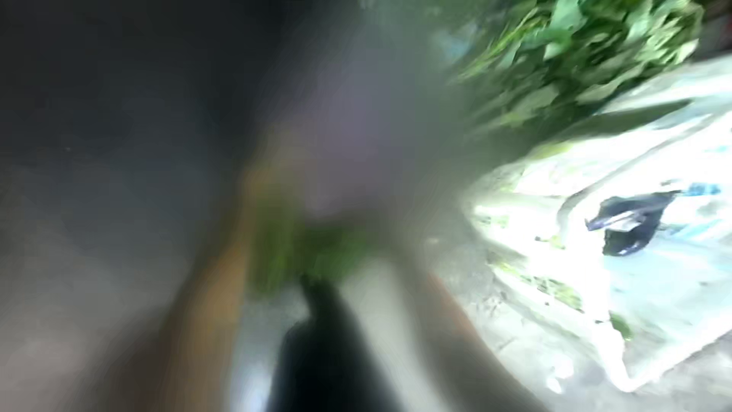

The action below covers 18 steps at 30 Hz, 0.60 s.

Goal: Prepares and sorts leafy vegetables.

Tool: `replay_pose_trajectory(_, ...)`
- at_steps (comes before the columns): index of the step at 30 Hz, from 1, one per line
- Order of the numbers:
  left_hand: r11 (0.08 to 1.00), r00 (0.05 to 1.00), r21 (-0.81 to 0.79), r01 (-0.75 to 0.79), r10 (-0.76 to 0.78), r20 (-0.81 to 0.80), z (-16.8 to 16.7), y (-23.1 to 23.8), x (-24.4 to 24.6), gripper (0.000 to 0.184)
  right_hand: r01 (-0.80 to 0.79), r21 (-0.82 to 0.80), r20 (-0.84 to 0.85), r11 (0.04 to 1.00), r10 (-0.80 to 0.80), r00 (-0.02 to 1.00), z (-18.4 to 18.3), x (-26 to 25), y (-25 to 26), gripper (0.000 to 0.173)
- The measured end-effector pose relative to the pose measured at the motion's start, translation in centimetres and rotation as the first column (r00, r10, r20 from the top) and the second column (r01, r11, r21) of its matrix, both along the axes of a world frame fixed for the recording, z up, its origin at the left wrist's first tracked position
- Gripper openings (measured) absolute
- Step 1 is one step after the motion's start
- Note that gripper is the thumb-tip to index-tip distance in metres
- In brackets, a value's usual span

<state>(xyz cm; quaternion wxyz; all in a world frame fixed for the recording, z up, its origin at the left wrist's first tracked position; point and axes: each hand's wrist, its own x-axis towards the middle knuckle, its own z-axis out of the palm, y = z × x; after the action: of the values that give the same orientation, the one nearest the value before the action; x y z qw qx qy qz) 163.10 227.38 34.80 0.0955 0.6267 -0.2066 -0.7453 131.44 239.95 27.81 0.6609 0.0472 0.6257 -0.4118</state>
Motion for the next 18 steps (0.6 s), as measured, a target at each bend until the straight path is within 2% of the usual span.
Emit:
replay_pose_trajectory(1, 0.999, 0.999, 0.017, 0.042, -0.042, 0.007, -2.7, -1.1, -0.3, 0.039, -0.006, -0.137, 0.078, 0.990, 0.017, 0.997, -2.2, -1.0, 1.6, 0.027)
replay_pose_trajectory(2, 0.996, 0.995, 0.025, 0.084, -0.086, 0.048, -4.7, -1.9, -1.1, 0.043, -0.008, -0.196, 0.093, 0.981, 0.027, 0.995, -2.0, -1.2, 1.5, 0.024)
replay_pose_trajectory(3, 0.991, 0.987, 0.023, 0.129, -0.131, 0.090, -6.4, -2.5, -1.8, 0.048, 0.045, 0.222, -0.062, 0.974, -0.032, 0.998, 2.2, 0.6, -3.0, 0.019)
replay_pose_trajectory(4, 0.986, 0.977, 0.002, 0.167, -0.165, 0.135, -7.8, -2.7, -2.4, 0.051, 0.092, 0.387, -0.134, 0.918, -0.043, 0.990, 4.3, 1.8, -5.7, 0.019)
replay_pose_trajectory(5, 0.984, 0.966, -0.009, 0.180, -0.175, 0.191, -7.7, -2.8, -3.2, 0.055, 0.120, 0.415, -0.152, 0.902, -0.061, 0.986, 5.3, 2.4, -6.5, 0.017)
replay_pose_trajectory(6, 0.985, 0.956, -0.023, 0.171, -0.160, 0.246, -7.3, -2.9, -4.0, 0.059, 0.118, 0.359, -0.135, 0.926, -0.074, 0.988, 5.1, 2.5, -5.6, 0.014)
replay_pose_trajectory(7, 0.988, 0.950, -0.043, 0.149, -0.131, 0.284, -6.6, -3.0, -4.6, 0.064, 0.108, 0.251, -0.099, 0.962, -0.085, 0.991, 3.9, 2.2, -3.7, 0.017)
replay_pose_trajectory(8, 0.989, 0.946, -0.078, 0.124, -0.094, 0.310, -5.7, -3.2, -5.2, 0.070, 0.088, 0.149, -0.060, 0.985, -0.080, 0.995, 2.3, 1.9, -1.5, 0.028)
replay_pose_trajectory(9, 0.989, 0.947, -0.097, 0.109, -0.074, 0.312, -4.4, -3.3, -5.7, 0.075, 0.064, 0.189, -0.038, 0.980, -0.058, 0.998, 2.5, 1.9, -1.0, 0.033)
replay_pose_trajectory(11, 0.991, 0.952, -0.074, 0.108, -0.081, 0.294, -1.2, -3.1, -6.1, 0.069, 0.027, 0.362, 0.004, 0.932, -0.031, 1.000, 5.2, 3.2, -2.8, 0.025)
replay_pose_trajectory(12, 0.989, 0.950, -0.021, 0.146, -0.135, 0.281, 0.5, -2.9, -6.2, 0.065, -0.003, 0.412, 0.029, 0.911, -0.010, 1.000, 6.2, 4.3, -4.1, 0.024)
replay_pose_trajectory(14, 0.972, 0.942, 0.094, 0.215, -0.232, 0.241, 3.8, -1.6, -6.3, 0.055, -0.022, 0.406, 0.030, 0.914, 0.011, 0.999, 5.9, 6.5, -4.5, 0.034)
replay_pose_trajectory(16, 0.965, 0.947, 0.163, 0.206, -0.239, 0.214, 6.1, -1.1, -6.1, 0.048, -0.004, 0.393, -0.026, 0.920, 0.016, 1.000, 6.1, 7.9, -4.7, 0.046)
replay_pose_trajectory(18, 0.968, 0.966, 0.203, 0.144, -0.182, 0.183, 8.3, -1.5, -4.8, 0.033, 0.105, 0.400, -0.045, 0.910, -0.095, 0.994, 6.8, 7.6, -4.4, 0.039)
